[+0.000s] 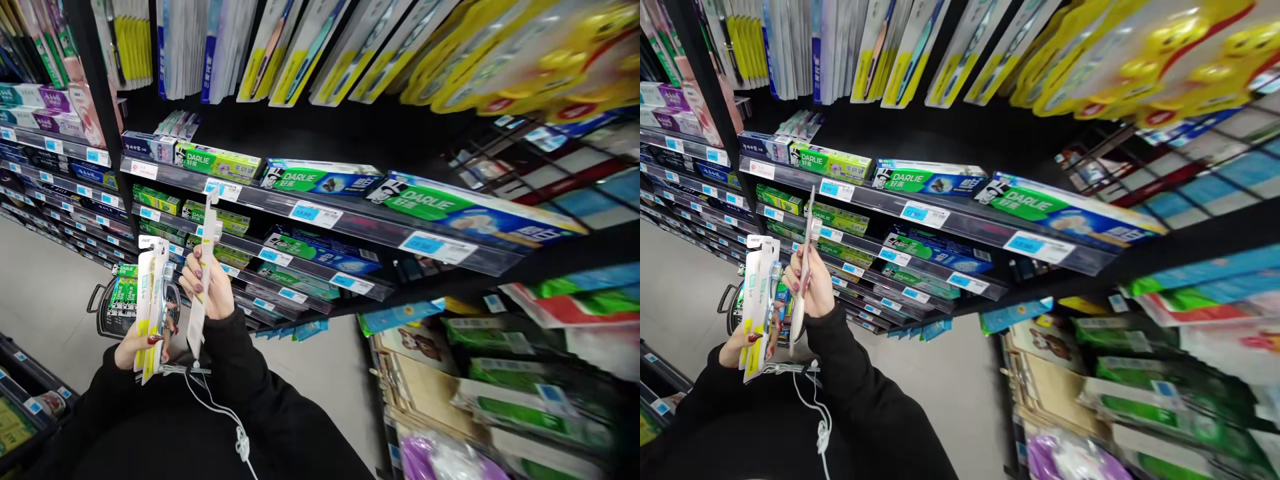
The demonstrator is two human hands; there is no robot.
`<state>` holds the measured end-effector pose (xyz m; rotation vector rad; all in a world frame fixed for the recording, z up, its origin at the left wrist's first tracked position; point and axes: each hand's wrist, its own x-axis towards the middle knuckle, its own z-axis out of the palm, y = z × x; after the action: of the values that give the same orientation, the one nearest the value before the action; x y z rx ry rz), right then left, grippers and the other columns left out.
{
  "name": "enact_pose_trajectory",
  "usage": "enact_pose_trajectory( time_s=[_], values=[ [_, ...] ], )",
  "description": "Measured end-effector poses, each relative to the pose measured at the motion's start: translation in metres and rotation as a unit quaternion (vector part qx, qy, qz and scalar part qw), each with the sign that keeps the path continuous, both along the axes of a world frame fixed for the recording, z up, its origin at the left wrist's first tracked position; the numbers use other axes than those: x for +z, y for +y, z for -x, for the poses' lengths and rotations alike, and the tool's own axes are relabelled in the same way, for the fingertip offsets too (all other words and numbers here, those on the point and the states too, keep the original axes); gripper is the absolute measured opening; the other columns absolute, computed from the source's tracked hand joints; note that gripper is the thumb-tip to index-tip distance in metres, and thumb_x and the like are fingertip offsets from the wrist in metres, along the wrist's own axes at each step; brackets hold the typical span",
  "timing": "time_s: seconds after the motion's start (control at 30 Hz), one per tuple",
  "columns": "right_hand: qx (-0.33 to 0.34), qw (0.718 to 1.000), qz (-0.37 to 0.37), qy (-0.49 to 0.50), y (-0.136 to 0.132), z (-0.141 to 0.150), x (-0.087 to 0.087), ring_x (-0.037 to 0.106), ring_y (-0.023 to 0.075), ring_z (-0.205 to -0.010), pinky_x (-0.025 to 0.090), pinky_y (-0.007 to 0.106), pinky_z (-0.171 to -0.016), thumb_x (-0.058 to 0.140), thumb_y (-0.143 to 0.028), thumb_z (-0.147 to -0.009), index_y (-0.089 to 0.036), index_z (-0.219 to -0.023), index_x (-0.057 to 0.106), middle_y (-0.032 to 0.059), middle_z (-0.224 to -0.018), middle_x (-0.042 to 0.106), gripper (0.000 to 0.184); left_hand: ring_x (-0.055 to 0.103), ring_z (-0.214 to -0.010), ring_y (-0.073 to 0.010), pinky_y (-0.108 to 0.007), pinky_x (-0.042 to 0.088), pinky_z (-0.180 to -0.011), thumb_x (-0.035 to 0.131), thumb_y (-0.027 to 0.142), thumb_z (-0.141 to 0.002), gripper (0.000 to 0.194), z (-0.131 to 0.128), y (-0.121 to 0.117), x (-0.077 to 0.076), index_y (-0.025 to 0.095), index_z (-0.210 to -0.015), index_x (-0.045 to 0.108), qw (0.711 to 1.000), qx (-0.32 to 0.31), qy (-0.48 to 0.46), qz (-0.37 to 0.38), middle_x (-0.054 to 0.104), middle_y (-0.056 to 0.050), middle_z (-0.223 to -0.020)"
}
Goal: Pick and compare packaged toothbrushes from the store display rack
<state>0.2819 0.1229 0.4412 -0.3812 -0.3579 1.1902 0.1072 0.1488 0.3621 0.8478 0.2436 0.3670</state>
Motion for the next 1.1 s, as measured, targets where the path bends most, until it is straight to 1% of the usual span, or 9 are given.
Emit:
enact_pose_trajectory(
  time_s=[0.13,0.23,0.4,0.53,0.63,0.73,0.97,1.03,1.1],
  values=[
    [0.122,0.963,-0.162,0.179,-0.005,0.003,-0.013,0.018,-0.0022,-0.023,0.017,0.004,-0.026,0.035,-0.02,-0.094,-0.02,-0.079,0.039,-0.013,-0.046,0.034,0.015,0.052,-0.053,-0.0127,-0.025,0.043,-0.049,0.066,0.032,-0.07,0.063,0.003,-0.001,0.011,0.014,-0.126,0.042,1.0,0.007,0.022,0.004,0.055,-0.004,-0.071],
    [0.181,0.911,-0.27,0.253,-0.005,0.01,-0.019,0.023,-0.0033,-0.02,0.017,0.001,-0.024,0.029,-0.028,-0.096,-0.02,-0.077,0.036,-0.0132,-0.045,0.037,0.022,0.053,-0.055,-0.0126,-0.025,0.042,-0.05,0.066,0.032,-0.071,0.061,0.007,0.001,0.014,0.015,-0.125,0.043,0.999,0.019,0.037,-0.002,0.057,-0.005,-0.075],
    [0.228,0.874,-0.328,0.276,-0.009,0.016,-0.013,0.032,-0.0017,-0.021,0.022,0.001,-0.024,0.023,-0.032,-0.097,-0.02,-0.077,0.034,-0.0126,-0.045,0.039,0.026,0.053,-0.057,-0.0123,-0.027,0.044,-0.051,0.065,0.029,-0.071,0.063,0.012,0.003,0.014,0.017,-0.128,0.041,0.999,0.037,0.034,-0.003,0.057,-0.007,-0.086],
    [0.164,0.92,-0.265,0.237,-0.013,0.013,-0.012,0.019,-0.0025,-0.019,0.015,0.002,-0.023,0.029,-0.033,-0.096,-0.02,-0.076,0.033,-0.0144,-0.043,0.033,0.025,0.054,-0.058,-0.0139,-0.029,0.047,-0.05,0.065,0.03,-0.07,0.067,0.012,0.004,0.016,0.016,-0.13,0.039,0.999,0.034,0.037,-0.006,0.057,-0.008,-0.088],
    [0.083,0.972,-0.15,0.159,-0.014,0.008,-0.011,0.004,-0.002,-0.021,0.006,0.007,-0.023,0.036,-0.035,-0.094,-0.021,-0.076,0.033,-0.0152,-0.043,0.026,0.023,0.057,-0.062,-0.0164,-0.031,0.049,-0.053,0.065,0.031,-0.07,0.067,0.011,0.005,0.019,0.016,-0.13,0.039,0.998,0.035,0.043,-0.018,0.057,-0.009,-0.091],
    [0.034,0.996,-0.047,0.065,-0.015,0.003,-0.003,-0.002,0.0002,-0.026,0.003,0.012,-0.025,0.038,-0.032,-0.093,-0.021,-0.075,0.033,-0.014,-0.045,0.019,0.022,0.058,-0.065,-0.0178,-0.032,0.05,-0.055,0.066,0.032,-0.07,0.067,0.01,0.005,0.023,0.017,-0.13,0.039,0.998,0.027,0.051,-0.021,0.058,-0.009,-0.093],
    [-0.042,0.996,0.06,-0.058,-0.018,0.001,0.017,0.009,0.0055,-0.033,0.013,0.017,-0.033,0.04,-0.024,-0.088,-0.022,-0.075,0.036,-0.0102,-0.049,0.02,0.013,0.058,-0.064,-0.0169,-0.03,0.048,-0.055,0.065,0.031,-0.07,0.067,0.008,0.005,0.022,0.017,-0.131,0.039,0.998,0.021,0.047,-0.033,0.059,-0.01,-0.097],
    [-0.105,0.979,0.12,-0.125,-0.016,0.002,0.014,0.022,0.0063,-0.037,0.022,0.019,-0.037,0.044,-0.029,-0.086,-0.021,-0.076,0.041,-0.0085,-0.052,0.03,0.013,0.057,-0.061,-0.015,-0.029,0.047,-0.054,0.064,0.029,-0.071,0.065,0.008,0.006,0.021,0.017,-0.131,0.04,0.998,0.022,0.04,-0.03,0.058,-0.01,-0.096],
    [-0.199,0.937,0.178,-0.224,-0.014,0.003,0.006,0.036,0.0081,-0.047,0.031,0.021,-0.045,0.048,-0.035,-0.084,-0.02,-0.076,0.045,-0.0053,-0.06,0.041,0.017,0.055,-0.06,-0.014,-0.028,0.046,-0.053,0.063,0.028,-0.071,0.065,0.009,0.008,0.02,0.017,-0.131,0.039,0.999,0.025,0.035,-0.025,0.058,-0.008,-0.09]
  ],
)
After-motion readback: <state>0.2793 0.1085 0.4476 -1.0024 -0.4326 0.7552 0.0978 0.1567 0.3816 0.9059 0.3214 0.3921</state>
